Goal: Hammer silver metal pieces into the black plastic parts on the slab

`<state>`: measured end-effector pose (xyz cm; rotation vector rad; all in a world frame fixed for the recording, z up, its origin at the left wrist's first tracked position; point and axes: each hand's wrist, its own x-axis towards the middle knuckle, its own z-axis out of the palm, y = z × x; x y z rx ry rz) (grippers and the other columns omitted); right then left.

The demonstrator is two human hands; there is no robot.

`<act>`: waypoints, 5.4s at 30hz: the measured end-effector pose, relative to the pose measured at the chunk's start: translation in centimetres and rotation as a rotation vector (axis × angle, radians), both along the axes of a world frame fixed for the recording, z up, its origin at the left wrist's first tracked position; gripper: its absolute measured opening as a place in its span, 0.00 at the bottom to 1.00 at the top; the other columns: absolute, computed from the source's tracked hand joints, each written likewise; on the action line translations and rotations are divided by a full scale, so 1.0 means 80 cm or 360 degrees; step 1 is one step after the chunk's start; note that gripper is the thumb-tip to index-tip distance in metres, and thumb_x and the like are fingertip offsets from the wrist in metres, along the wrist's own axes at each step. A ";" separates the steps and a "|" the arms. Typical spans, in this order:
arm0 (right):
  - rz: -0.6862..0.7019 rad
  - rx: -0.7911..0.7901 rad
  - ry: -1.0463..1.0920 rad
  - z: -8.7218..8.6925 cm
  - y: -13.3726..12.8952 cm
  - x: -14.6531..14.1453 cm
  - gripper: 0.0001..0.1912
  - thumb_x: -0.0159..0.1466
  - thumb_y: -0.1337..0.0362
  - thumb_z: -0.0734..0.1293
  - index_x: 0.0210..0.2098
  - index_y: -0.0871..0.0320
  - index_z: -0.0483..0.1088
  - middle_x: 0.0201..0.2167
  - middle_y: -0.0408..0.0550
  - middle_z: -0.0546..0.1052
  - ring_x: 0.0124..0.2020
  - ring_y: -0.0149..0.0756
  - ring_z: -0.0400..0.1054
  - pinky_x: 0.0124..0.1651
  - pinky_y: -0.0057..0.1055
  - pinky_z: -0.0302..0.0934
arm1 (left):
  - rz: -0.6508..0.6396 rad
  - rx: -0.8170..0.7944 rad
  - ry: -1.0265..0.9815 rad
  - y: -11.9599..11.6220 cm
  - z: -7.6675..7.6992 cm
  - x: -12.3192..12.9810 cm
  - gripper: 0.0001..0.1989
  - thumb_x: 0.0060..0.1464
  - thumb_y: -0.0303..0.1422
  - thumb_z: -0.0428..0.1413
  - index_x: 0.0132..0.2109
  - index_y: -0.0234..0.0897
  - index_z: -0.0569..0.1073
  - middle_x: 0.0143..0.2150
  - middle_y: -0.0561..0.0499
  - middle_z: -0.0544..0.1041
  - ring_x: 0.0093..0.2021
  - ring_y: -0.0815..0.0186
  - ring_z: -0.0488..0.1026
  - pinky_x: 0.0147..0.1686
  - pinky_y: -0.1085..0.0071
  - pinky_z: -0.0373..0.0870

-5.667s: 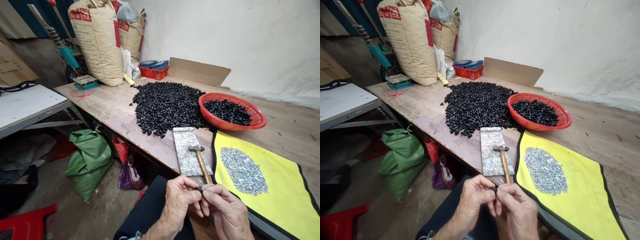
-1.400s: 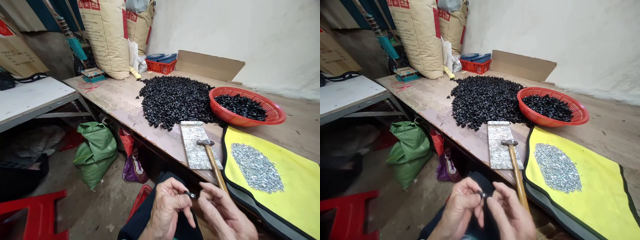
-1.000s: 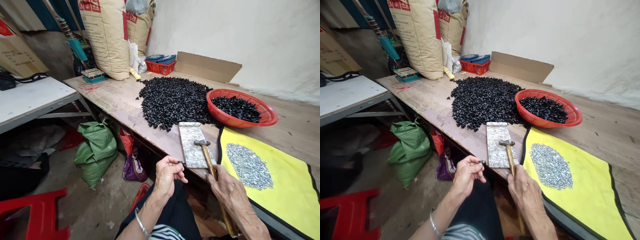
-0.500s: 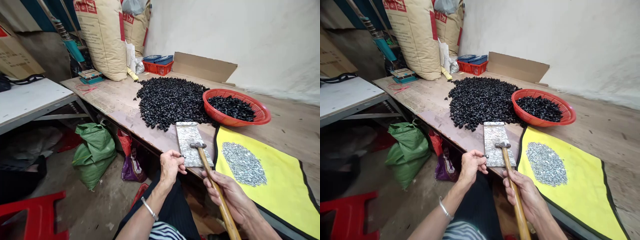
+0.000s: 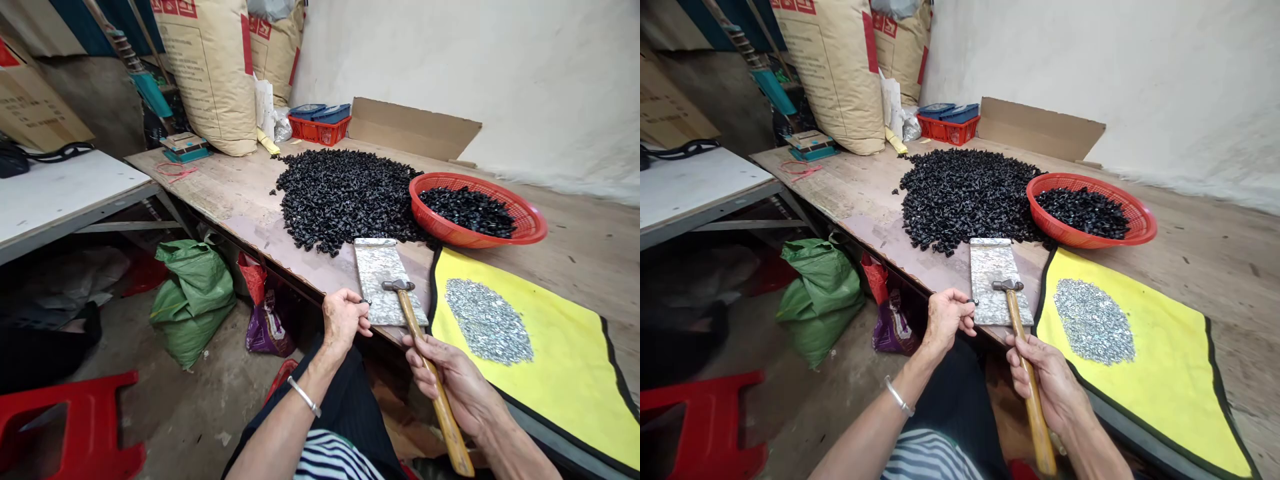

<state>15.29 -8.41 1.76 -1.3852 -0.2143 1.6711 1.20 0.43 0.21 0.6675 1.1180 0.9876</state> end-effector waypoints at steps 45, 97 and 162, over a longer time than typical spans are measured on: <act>0.0213 0.0601 -0.3198 0.024 -0.050 -0.036 0.22 0.64 0.57 0.56 0.54 0.59 0.64 0.37 0.54 0.78 0.29 0.40 0.73 0.29 0.30 0.64 | 0.0012 0.0008 -0.0152 0.001 -0.013 -0.005 0.05 0.29 0.22 0.55 0.21 0.31 0.68 0.09 0.54 0.67 0.09 0.70 0.63 0.10 0.73 0.67; -0.0028 0.0348 -0.1312 0.003 0.000 -0.026 0.26 0.51 0.54 0.67 0.46 0.57 0.62 0.14 0.36 0.65 0.14 0.29 0.58 0.17 0.27 0.54 | 0.0004 -0.0090 -0.0496 0.003 -0.008 -0.031 0.07 0.30 0.23 0.58 0.24 0.29 0.69 0.15 0.50 0.72 0.11 0.70 0.65 0.13 0.69 0.71; 0.0588 0.0474 -0.0751 0.051 0.032 -0.036 0.03 0.46 0.68 0.63 0.18 0.61 0.65 0.09 0.39 0.64 0.09 0.22 0.50 0.12 0.21 0.41 | -0.0666 0.0245 -0.0282 -0.048 0.027 -0.069 0.12 0.34 0.21 0.57 0.32 0.31 0.73 0.17 0.54 0.72 0.11 0.70 0.66 0.10 0.79 0.59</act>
